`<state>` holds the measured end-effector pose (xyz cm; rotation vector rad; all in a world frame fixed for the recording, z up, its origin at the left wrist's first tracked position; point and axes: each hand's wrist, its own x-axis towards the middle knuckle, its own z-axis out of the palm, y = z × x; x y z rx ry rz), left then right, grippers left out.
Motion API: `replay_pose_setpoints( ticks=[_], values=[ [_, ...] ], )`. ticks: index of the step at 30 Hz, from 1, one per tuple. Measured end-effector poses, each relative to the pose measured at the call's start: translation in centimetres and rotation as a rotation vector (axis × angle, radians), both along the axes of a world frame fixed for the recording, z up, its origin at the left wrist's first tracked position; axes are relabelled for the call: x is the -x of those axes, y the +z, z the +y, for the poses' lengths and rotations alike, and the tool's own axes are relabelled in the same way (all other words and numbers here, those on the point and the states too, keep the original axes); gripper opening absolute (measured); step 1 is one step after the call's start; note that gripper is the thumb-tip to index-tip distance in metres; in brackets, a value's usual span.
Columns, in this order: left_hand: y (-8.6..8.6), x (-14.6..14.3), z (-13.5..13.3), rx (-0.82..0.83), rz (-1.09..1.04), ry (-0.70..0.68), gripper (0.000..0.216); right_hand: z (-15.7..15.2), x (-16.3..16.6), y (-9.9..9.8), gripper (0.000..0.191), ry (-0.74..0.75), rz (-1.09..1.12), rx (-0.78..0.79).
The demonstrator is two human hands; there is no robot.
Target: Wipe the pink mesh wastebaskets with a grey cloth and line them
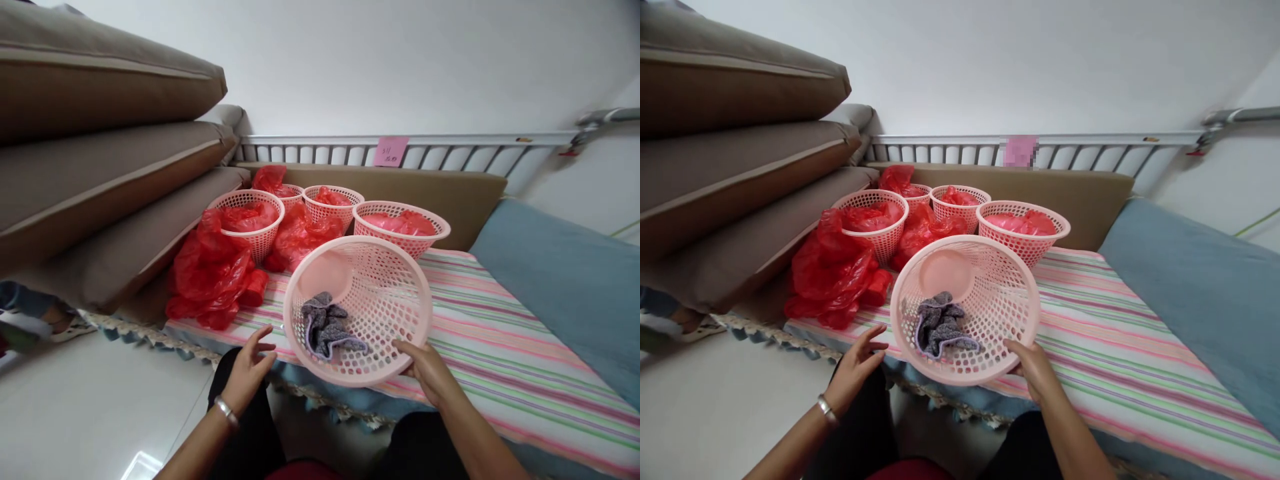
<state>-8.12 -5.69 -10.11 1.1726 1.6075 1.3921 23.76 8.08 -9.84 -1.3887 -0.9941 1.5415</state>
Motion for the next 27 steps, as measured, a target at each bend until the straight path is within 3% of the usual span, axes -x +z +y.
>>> replay_pose_setpoints(
  ticks=[4,7,9,14,19,23,27],
  values=[
    [0.7,-2.7,3.9,-0.144,0.078,-0.017,0.055,-1.2,-0.6,-0.3,0.06,-0.035,0.117,0.034],
    [1.2,-3.7,5.3,-0.212,0.069,0.0,0.028,-1.8,-1.3,-0.2,0.067,-0.034,0.132,0.062],
    [1.7,-3.9,5.5,-0.244,0.071,0.0,0.014,-1.9,-2.0,-0.5,0.068,-0.025,0.116,0.126],
    [2.9,-4.1,5.1,-0.33,0.142,-0.015,0.009,-1.4,-3.5,-2.8,0.068,-0.069,0.124,0.2],
    [4.0,-5.0,4.9,-0.452,0.253,-0.112,0.013,-1.3,-3.7,-4.4,0.063,-0.121,0.177,0.189],
    [4.4,-5.6,5.2,-0.551,0.328,-0.164,0.019,-1.5,-3.5,-4.6,0.064,-0.15,0.263,0.218],
    [5.2,-6.1,5.7,-0.692,0.46,-0.205,0.025,-2.1,-3.0,-4.7,0.051,-0.102,0.39,0.217]
  ],
)
